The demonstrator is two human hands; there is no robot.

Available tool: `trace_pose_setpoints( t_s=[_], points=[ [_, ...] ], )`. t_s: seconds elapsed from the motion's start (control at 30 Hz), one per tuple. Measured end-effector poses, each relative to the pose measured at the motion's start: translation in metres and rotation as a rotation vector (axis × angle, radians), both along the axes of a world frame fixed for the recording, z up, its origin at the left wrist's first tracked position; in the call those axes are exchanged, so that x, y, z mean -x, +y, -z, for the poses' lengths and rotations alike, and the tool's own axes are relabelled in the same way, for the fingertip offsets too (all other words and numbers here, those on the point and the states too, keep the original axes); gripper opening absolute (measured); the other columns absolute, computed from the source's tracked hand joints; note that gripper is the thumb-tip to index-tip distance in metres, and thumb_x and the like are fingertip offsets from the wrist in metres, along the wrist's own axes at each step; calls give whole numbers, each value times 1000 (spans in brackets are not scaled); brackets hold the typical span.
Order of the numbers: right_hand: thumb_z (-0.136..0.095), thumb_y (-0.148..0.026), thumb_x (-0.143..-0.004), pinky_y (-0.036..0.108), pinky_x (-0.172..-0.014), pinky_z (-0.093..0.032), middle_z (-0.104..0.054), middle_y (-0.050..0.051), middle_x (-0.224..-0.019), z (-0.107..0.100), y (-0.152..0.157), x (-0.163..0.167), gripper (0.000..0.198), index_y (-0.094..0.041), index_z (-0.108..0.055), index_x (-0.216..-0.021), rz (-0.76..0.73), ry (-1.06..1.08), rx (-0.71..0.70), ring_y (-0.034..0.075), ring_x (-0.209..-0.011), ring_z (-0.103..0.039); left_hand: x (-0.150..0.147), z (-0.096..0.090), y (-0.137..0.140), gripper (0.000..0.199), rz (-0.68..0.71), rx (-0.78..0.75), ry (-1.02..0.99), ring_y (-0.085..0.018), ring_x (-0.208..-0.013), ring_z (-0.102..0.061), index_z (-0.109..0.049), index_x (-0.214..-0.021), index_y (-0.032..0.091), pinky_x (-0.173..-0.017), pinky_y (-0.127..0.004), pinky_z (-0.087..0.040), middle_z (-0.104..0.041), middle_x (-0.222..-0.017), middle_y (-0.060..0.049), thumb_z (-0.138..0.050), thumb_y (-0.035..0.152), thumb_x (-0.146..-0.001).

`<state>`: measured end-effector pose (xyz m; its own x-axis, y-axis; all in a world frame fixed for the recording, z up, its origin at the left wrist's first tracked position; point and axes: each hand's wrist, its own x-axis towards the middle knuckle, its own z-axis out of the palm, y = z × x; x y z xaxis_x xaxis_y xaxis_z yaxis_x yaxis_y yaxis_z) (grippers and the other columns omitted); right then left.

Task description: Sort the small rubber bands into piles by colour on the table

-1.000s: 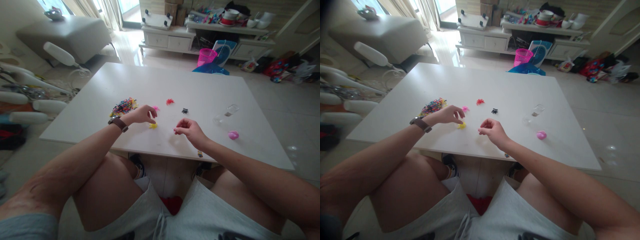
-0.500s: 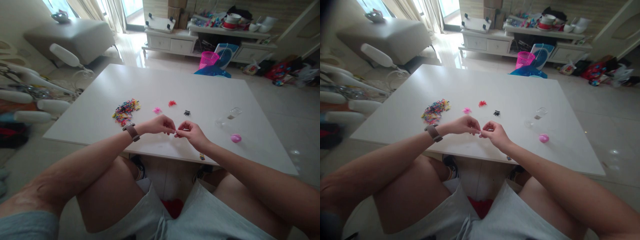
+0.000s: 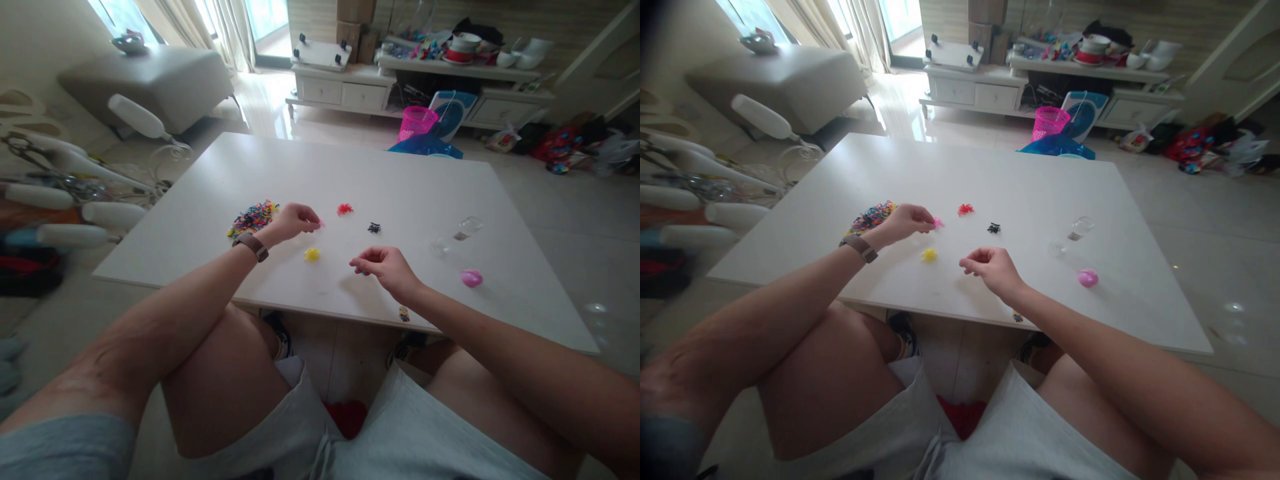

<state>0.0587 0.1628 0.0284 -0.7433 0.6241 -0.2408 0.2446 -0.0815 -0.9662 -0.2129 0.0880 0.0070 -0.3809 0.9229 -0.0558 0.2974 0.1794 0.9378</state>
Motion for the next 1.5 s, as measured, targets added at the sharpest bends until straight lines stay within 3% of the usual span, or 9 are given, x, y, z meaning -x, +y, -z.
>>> trace_pose_setpoints(
  t_s=[0.13,0.4,0.6,0.77,0.87,1.07,1.27,1.5],
  points=[
    [-83,-48,-72,30,-69,-49,-79,8,-86,-1,-2,-1,31,-18,-75,-77,-56,4,11,17,-73,-69,25,14,0,18,-223,48,15,-13,-60,-64,-75,-74,14,-54,-23,-47,-71,-65,-6,-86,22,-62],
    [-74,-40,-78,28,-68,-48,-79,7,-92,-1,-6,0,22,-19,-69,-76,-66,11,16,15,-72,-70,21,29,12,28,-273,64,-98,-14,-62,-68,-72,-74,14,-64,-26,-55,-74,-68,-8,-91,27,-59],
    [-77,-44,-77,29,-69,-48,-78,6,-90,-4,-5,-3,26,-20,-69,-75,-69,28,11,15,-72,-68,33,14,12,28,-381,16,-114,-16,-67,-72,-70,-74,13,-69,-27,-58,-74,-72,-8,-92,24,-61],
    [-91,-50,-63,30,-66,-45,-70,2,-65,-9,-4,-4,40,-20,-64,-66,-35,56,-7,15,-65,-62,59,-1,-10,21,-576,-18,-78,-13,-66,-70,-70,-78,12,-65,-23,-56,-74,-75,-7,-84,18,-64],
    [-91,-53,-63,30,-67,-46,-72,3,-68,-13,-4,-4,42,-20,-66,-66,-43,78,0,15,-65,-61,71,-1,-28,18,-638,-11,-49,-12,-62,-66,-71,-77,12,-61,-21,-55,-71,-68,-5,-82,16,-63],
    [-68,-56,-84,30,-67,-47,-77,8,-88,-14,-2,-4,39,-18,-75,-77,-53,64,13,14,-68,-65,82,12,-52,20,-589,146,71,-14,-59,-63,-76,-75,13,-53,-20,-49,-69,-62,-3,-84,19,-58],
    [-67,-45,-82,29,-66,-46,-76,6,-87,-7,-2,-3,28,-19,-70,-73,-49,65,36,14,-66,-65,82,14,-56,19,-496,349,231,-14,-53,-60,-79,-76,14,-51,-21,-45,-65,-52,-1,-84,18,-58],
    [-66,-44,-81,29,-66,-45,-74,6,-84,-7,-2,-3,27,-19,-69,-72,-62,45,32,14,-65,-65,83,22,-51,20,-483,447,369,-16,-61,-66,-81,-85,15,-62,-23,-51,-71,-64,-2,-81,22,-67]
  ],
)
